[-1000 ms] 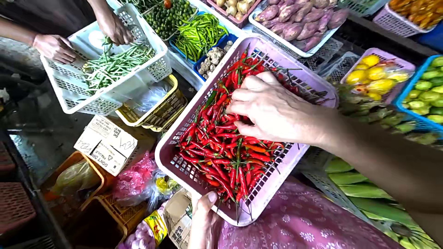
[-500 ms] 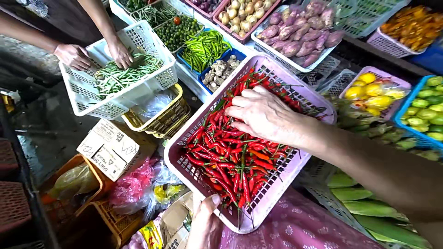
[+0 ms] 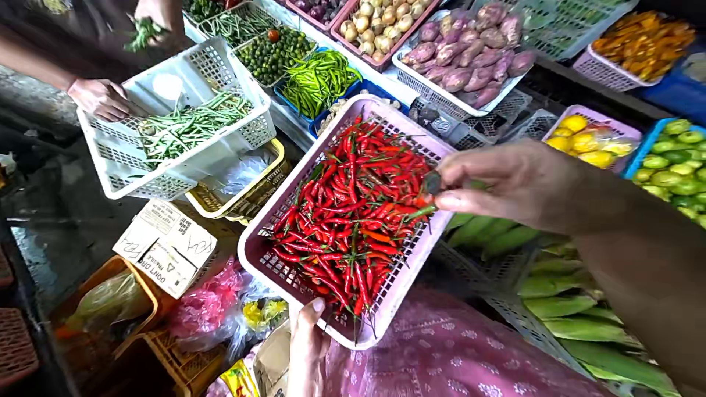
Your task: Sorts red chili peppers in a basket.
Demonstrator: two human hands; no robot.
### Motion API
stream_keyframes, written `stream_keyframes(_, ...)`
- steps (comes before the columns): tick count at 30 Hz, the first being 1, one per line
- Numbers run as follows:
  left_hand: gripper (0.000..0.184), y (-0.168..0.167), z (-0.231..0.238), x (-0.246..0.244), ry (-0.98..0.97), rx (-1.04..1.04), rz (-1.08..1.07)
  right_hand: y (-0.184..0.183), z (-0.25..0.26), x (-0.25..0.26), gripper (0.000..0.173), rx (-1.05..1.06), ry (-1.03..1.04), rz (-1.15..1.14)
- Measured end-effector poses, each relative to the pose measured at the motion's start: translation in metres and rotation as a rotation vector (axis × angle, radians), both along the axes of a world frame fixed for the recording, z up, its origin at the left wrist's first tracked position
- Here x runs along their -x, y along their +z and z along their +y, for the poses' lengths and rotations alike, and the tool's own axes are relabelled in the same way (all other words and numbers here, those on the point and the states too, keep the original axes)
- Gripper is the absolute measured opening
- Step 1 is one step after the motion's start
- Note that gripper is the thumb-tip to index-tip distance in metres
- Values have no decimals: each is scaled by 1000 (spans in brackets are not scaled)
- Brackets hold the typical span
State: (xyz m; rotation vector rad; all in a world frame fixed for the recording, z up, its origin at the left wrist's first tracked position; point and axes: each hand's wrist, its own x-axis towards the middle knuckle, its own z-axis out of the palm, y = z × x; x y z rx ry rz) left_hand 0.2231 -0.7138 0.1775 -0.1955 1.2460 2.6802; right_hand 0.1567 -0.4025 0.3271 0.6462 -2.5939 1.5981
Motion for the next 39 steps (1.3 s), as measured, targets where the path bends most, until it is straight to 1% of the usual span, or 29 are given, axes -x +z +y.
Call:
stream_keyframes(2,37,-5,-4,7,45,30,-14,-7,17,-15,13,-32,25,-48)
stream_keyframes(3,38,-7,-8,9,64,46,-24,-14,23,-21,14,-82,27,-65)
stream_keyframes(6,36,-8,-16,12,104,97,-52,-37,27,-33,22,-386,42,-156)
stream_keyframes(8,32,-6,-17,13,122,115,-54,-38,23,-32,33,-606,87,-303)
stream_keyframes(9,30,-5,-18,13,122,108,-51,-37,20,-29,35,-632,77,-313)
stream_keyframes(10,29,-4,-18,11,120,96,-50,-37,17,-26,34,-585,39,-245)
stream_keyframes(12,30,-4,-16,7,103,63,-48,-31,4,-8,26,-452,-63,-54)
stream_keyframes(13,33,-4,-14,5,91,46,-46,-29,-5,6,25,-428,-107,34)
stream_keyframes(14,36,-4,-12,2,81,41,-42,-27,-16,21,30,-442,-141,61)
stream_keyframes(15,38,-3,-9,-2,75,37,-43,-28,-28,36,39,-491,-173,43)
stream_keyframes(17,37,-1,-3,-11,71,40,-50,-42,-48,63,60,-653,-256,7)
stream_keyframes(18,36,-2,-1,-14,54,24,-39,-50,-57,72,63,-698,-299,4)
stream_keyframes(19,36,-3,1,-18,36,0,-29,-57,-65,76,63,-716,-332,8)
stream_keyframes(20,37,-3,3,-20,31,-27,-31,-61,-71,76,57,-711,-350,9)
stream_keyframes(23,36,-1,8,-22,46,-108,-60,-59,-86,61,28,-608,-286,8)
stream_keyframes(24,36,-1,7,-22,55,-111,-68,-57,-91,53,23,-589,-240,-9)
stream_keyframes(26,40,-4,4,-21,67,-103,-75,-58,-102,36,21,-572,-132,-32)
stream_keyframes(28,45,-3,3,-19,85,-93,-91,-58,-114,16,26,-544,37,-42)
stream_keyframes(30,44,-4,1,-18,87,-82,-87,-49,-117,0,27,-502,165,-11)
stream_keyframes(31,41,-5,0,-18,84,-93,-67,-42,-112,-1,27,-468,178,12)
stream_keyframes(32,39,-6,-2,-19,79,-98,-41,-35,-105,2,25,-441,140,52)
stream_keyframes(34,36,-4,-4,-23,71,-114,12,-27,-84,21,21,-489,-24,107)
stream_keyframes(35,36,0,-4,-26,68,-117,22,-25,-75,32,27,-540,-116,101)
stream_keyframes(37,32,10,-2,-30,43,-124,26,-29,-71,41,60,-662,-237,63)
stream_keyframes(38,31,11,-2,-32,25,-134,41,-34,-77,39,69,-697,-252,69)
stream_keyframes(39,30,12,-1,-33,13,-142,49,-40,-84,33,68,-689,-240,98)
